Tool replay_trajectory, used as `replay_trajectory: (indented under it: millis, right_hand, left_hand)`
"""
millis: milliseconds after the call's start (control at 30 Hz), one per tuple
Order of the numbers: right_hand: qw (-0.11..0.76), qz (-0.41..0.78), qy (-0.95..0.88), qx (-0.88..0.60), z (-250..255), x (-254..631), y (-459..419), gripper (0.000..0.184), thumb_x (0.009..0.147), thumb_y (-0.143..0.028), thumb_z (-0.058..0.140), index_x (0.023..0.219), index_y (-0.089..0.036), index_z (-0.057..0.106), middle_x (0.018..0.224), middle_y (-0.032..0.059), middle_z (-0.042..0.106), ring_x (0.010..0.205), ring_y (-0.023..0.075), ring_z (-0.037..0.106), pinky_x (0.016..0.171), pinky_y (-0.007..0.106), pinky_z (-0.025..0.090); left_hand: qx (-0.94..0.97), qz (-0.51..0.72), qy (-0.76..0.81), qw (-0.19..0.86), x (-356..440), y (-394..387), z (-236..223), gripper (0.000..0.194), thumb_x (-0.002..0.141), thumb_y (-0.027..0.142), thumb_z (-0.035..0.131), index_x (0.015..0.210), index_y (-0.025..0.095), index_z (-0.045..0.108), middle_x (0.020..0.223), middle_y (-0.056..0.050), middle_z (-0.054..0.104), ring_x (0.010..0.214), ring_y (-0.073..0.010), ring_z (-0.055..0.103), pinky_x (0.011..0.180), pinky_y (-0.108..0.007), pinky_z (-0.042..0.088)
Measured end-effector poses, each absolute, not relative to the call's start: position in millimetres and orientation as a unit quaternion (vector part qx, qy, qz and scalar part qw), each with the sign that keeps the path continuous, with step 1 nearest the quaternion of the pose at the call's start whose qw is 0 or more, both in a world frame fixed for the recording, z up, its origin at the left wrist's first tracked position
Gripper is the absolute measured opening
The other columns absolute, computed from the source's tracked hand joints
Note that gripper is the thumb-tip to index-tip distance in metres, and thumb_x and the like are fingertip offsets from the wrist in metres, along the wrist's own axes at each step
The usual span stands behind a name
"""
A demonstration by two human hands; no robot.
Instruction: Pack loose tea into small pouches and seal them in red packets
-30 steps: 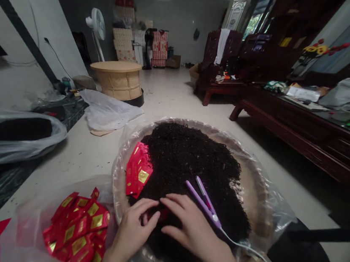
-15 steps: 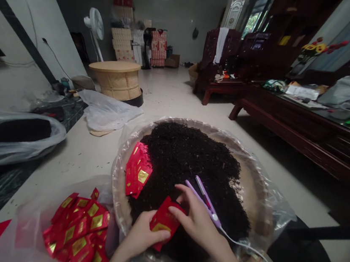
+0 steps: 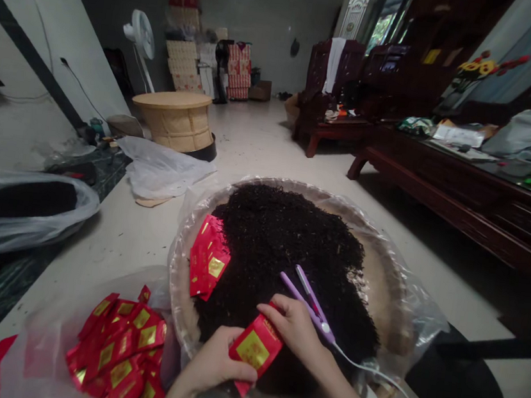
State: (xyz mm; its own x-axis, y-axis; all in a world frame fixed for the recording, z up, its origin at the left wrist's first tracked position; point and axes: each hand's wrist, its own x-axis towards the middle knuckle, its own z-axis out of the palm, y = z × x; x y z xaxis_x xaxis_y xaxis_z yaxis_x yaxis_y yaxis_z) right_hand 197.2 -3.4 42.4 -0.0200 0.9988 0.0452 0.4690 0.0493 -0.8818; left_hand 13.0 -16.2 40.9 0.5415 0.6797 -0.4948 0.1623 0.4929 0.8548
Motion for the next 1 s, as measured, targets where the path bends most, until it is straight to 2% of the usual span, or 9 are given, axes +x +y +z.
replay_trajectory:
  millis: [133, 233, 333, 467, 600, 700, 833, 900, 1000]
  right_hand:
    - [0.382, 0.347, -0.614, -0.597, 34.6, 196.5, -1.7, 0.051, 0.084, -0.051, 0.058, 0.048, -0.022, 0.035, 0.047, -0.0069, 0.035, 0.045, 0.0096, 0.034, 0.043, 0.024, 0.023]
    - [0.390, 0.334, -0.612, -0.601, 32.6, 195.3, -2.0, 0.051, 0.085, -0.052, 0.055, 0.049, -0.022, 0.033, 0.047, -0.0069, 0.035, 0.046, 0.0097, 0.034, 0.043, 0.024, 0.024]
    - [0.380, 0.345, -0.615, -0.599, 35.5, 195.9, -3.6, 0.046, 0.085, -0.050, 0.056, 0.053, -0.021, 0.041, 0.049, -0.0067, 0.041, 0.048, 0.0099, 0.038, 0.044, 0.023, 0.027]
    - [0.351, 0.353, -0.629, -0.597, 39.9, 196.1, -8.0, 0.041, 0.083, -0.046, 0.061, 0.057, -0.020, 0.044, 0.051, -0.0062, 0.046, 0.050, 0.0100, 0.041, 0.047, 0.023, 0.030]
    - [0.337, 0.346, -0.654, -0.583, 41.0, 190.3, -13.7, 0.043, 0.085, -0.042, 0.060, 0.053, -0.020, 0.041, 0.049, -0.0064, 0.043, 0.049, 0.0097, 0.040, 0.046, 0.023, 0.028]
    - [0.322, 0.333, -0.681, -0.567, 44.5, 190.5, -13.4, 0.039, 0.088, -0.038, 0.058, 0.056, -0.020, 0.048, 0.051, -0.0050, 0.049, 0.050, 0.0109, 0.046, 0.048, 0.022, 0.033]
    - [0.315, 0.169, -0.675, -0.645, 46.3, 212.8, -2.3, 0.018, 0.090, -0.033, 0.058, 0.097, -0.018, 0.064, 0.091, 0.0082, 0.068, 0.085, 0.0229, 0.062, 0.075, 0.032, 0.047]
    - [0.248, 0.067, -0.657, -0.709, 39.6, 228.8, 3.8, 0.037, 0.085, -0.033, 0.065, 0.118, -0.016, 0.059, 0.107, 0.0154, 0.065, 0.097, 0.0298, 0.060, 0.080, 0.039, 0.048]
    - [0.153, 0.024, -0.644, -0.749, 21.9, 247.6, 8.6, 0.049, 0.083, -0.029, 0.066, 0.128, -0.014, 0.053, 0.103, 0.0171, 0.064, 0.090, 0.0307, 0.061, 0.074, 0.038, 0.049]
  left_hand:
    - [0.430, 0.183, 0.419, 0.779, 11.5, -15.4, 36.7, 0.051, 0.047, 0.039, 0.088, 0.084, 0.010, 0.067, 0.066, -0.001, 0.067, 0.057, -0.0164, 0.062, 0.055, -0.025, 0.047]
    - [0.411, 0.220, 0.422, 0.778, 14.4, -14.8, 33.7, 0.059, 0.058, 0.063, 0.077, 0.083, 0.010, 0.068, 0.062, -0.003, 0.067, 0.055, -0.0159, 0.063, 0.053, -0.023, 0.046]
    - [0.407, 0.238, 0.437, 0.766, 18.0, -15.8, 32.7, 0.062, 0.064, 0.071, 0.068, 0.081, 0.011, 0.069, 0.055, -0.001, 0.064, 0.050, -0.0149, 0.061, 0.051, -0.023, 0.044]
    - [0.424, 0.242, 0.427, 0.761, 19.5, -16.4, 37.3, 0.056, 0.064, 0.064, 0.073, 0.080, 0.011, 0.071, 0.062, -0.001, 0.067, 0.058, -0.0131, 0.060, 0.057, -0.022, 0.042]
    - [0.413, 0.237, 0.395, 0.786, 24.2, -12.8, 41.1, 0.054, 0.056, 0.049, 0.085, 0.093, 0.013, 0.071, 0.075, -0.001, 0.071, 0.068, -0.0142, 0.062, 0.066, -0.023, 0.044]
    - [0.416, 0.239, 0.419, 0.771, 32.3, -10.3, 38.6, 0.047, 0.048, 0.036, 0.090, 0.082, 0.011, 0.070, 0.070, -0.001, 0.070, 0.064, -0.0146, 0.063, 0.065, -0.025, 0.046]
    - [0.372, 0.271, 0.437, 0.773, 39.5, -10.4, 31.0, 0.047, 0.051, 0.037, 0.089, 0.084, 0.011, 0.069, 0.071, -0.003, 0.072, 0.062, -0.0171, 0.066, 0.064, -0.028, 0.049]
    - [0.350, 0.298, 0.442, 0.770, 40.2, -11.4, 26.8, 0.052, 0.051, 0.039, 0.089, 0.089, 0.010, 0.069, 0.076, -0.006, 0.074, 0.065, -0.0192, 0.069, 0.065, -0.029, 0.051]
    - [0.333, 0.328, 0.450, 0.761, 40.4, -12.4, 21.6, 0.057, 0.049, 0.041, 0.090, 0.092, 0.010, 0.069, 0.080, -0.009, 0.075, 0.065, -0.0200, 0.069, 0.065, -0.030, 0.053]
